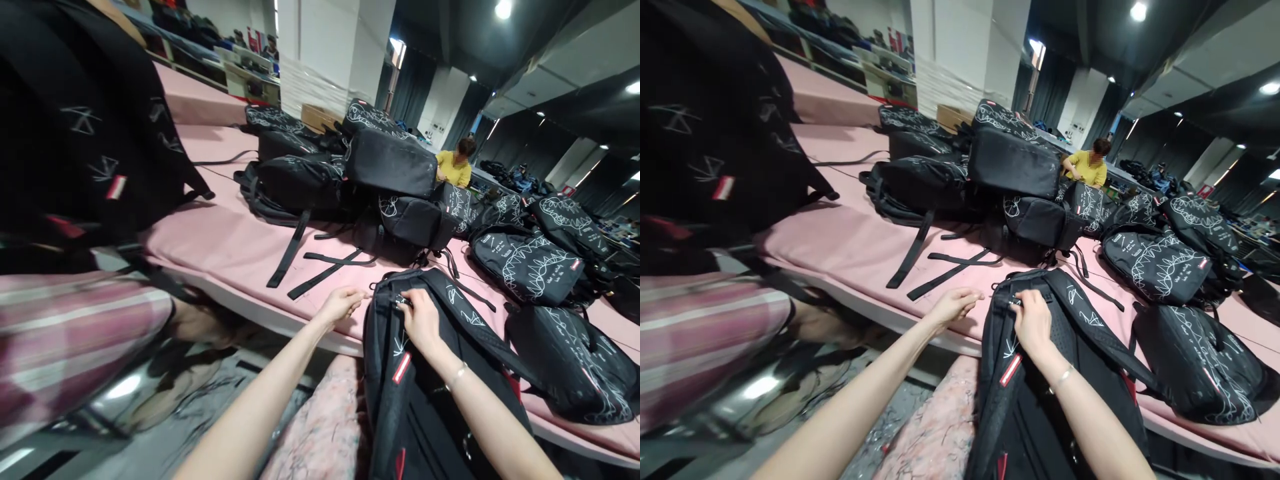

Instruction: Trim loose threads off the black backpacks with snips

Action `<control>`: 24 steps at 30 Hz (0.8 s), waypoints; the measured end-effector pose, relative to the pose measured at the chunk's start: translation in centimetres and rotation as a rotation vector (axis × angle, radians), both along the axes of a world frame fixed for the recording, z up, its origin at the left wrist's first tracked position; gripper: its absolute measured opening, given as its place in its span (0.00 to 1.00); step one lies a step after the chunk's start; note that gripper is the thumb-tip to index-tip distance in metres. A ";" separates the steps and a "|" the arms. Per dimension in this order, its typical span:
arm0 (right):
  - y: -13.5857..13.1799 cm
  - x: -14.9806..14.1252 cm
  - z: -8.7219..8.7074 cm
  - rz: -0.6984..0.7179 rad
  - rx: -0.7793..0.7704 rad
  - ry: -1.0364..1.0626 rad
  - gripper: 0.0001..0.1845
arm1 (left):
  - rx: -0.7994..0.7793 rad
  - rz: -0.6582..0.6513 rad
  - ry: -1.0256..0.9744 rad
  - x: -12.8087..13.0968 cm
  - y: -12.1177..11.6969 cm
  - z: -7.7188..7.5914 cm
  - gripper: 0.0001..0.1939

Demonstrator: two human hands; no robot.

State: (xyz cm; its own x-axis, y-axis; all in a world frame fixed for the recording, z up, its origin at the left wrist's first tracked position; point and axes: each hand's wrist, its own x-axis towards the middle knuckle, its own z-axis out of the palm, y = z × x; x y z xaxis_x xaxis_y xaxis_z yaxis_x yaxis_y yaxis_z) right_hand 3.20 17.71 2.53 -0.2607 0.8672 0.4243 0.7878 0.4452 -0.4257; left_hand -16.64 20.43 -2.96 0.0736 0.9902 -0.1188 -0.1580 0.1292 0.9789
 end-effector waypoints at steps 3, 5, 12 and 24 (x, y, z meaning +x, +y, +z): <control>2.3 -2.4 -0.5 -0.057 -0.026 -0.217 0.08 | 0.012 0.110 -0.079 0.0 0.2 -0.7 0.16; 3.2 -3.1 -1.0 -0.051 -0.043 -0.250 0.07 | 0.012 0.155 -0.115 0.1 0.2 -1.1 0.16; 4.1 -3.6 -1.7 -0.036 -0.068 -0.305 0.06 | 0.024 0.199 -0.157 1.0 -0.3 -0.8 0.18; -0.3 6.1 0.7 -0.088 -0.101 0.149 0.07 | -0.094 0.341 0.221 -1.5 -10.1 -6.6 0.33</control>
State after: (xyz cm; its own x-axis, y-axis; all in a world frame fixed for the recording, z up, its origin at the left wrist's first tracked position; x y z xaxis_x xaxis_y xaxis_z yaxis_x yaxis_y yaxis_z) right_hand 9.25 17.42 3.20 -0.1231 0.9237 0.3627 0.7464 0.3270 -0.5796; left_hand -18.10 10.32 -9.56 -0.2938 0.9376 -0.1858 0.0059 0.1962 0.9806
